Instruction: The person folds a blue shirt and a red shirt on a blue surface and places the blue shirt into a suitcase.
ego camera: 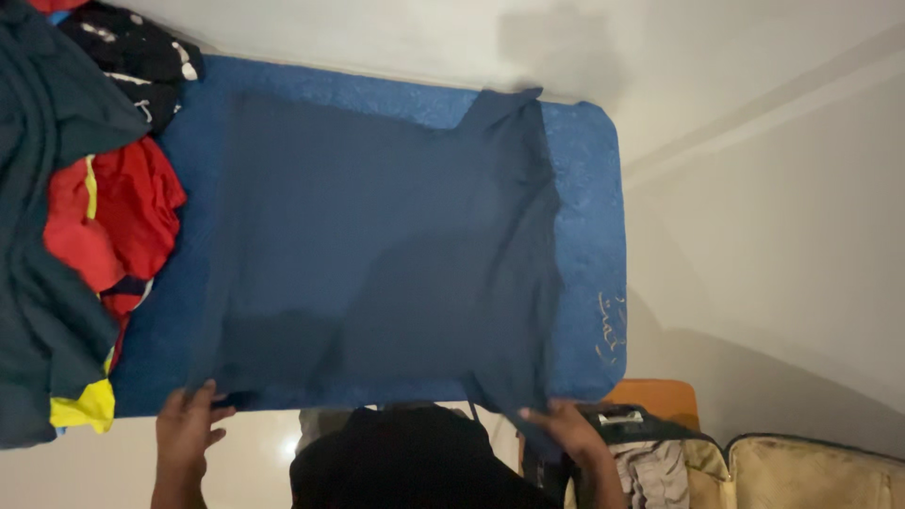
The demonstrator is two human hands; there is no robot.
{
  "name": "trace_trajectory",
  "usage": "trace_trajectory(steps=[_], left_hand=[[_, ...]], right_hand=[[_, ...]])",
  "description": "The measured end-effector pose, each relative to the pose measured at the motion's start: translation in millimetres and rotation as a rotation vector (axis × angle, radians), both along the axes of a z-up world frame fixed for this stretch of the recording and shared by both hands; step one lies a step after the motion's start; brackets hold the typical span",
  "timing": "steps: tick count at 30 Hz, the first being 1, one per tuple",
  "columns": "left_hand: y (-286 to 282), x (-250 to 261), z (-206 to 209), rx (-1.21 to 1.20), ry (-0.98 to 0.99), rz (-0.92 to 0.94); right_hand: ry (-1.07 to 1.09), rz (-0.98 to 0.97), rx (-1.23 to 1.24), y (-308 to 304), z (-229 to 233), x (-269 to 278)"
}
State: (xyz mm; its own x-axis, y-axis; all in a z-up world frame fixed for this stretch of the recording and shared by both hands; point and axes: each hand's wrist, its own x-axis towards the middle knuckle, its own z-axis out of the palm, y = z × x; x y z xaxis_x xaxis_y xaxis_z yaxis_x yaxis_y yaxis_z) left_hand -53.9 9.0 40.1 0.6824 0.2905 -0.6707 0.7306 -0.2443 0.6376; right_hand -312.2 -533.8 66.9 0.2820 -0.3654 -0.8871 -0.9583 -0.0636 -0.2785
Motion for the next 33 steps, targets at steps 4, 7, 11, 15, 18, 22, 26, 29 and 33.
trace_trajectory(steps=[4,7,11,15,18,22,26,29,33], left_hand=[[4,-2,-11,-0.076,-0.025,0.005],[3,3,-10,0.006,0.046,0.059],[15,10,-13,-0.077,-0.002,-0.025],[11,31,0,-0.397,-0.234,0.081],[-13,63,30,-0.305,-0.256,0.141],[-56,112,62,-0.377,-0.452,0.069],[-97,168,62,-0.315,-0.49,0.002],[-119,198,40,-0.24,-0.503,-0.047],[-116,207,1,-0.025,-0.593,-0.229]], right_hand=[[0.11,0.194,-0.025,5,12,7],[-0.248,-0.258,0.092,6,13,-1],[-0.454,-0.81,0.279,5,17,-9],[-0.55,-1.004,0.307,-3,20,-5],[-0.636,-0.965,0.285,-17,28,14],[-0.557,-1.02,0.074,-43,37,75],[-0.943,-0.852,0.28,-82,22,142],[-0.982,-0.863,0.325,-98,-5,192],[-0.947,-1.055,0.282,-89,-33,215]])
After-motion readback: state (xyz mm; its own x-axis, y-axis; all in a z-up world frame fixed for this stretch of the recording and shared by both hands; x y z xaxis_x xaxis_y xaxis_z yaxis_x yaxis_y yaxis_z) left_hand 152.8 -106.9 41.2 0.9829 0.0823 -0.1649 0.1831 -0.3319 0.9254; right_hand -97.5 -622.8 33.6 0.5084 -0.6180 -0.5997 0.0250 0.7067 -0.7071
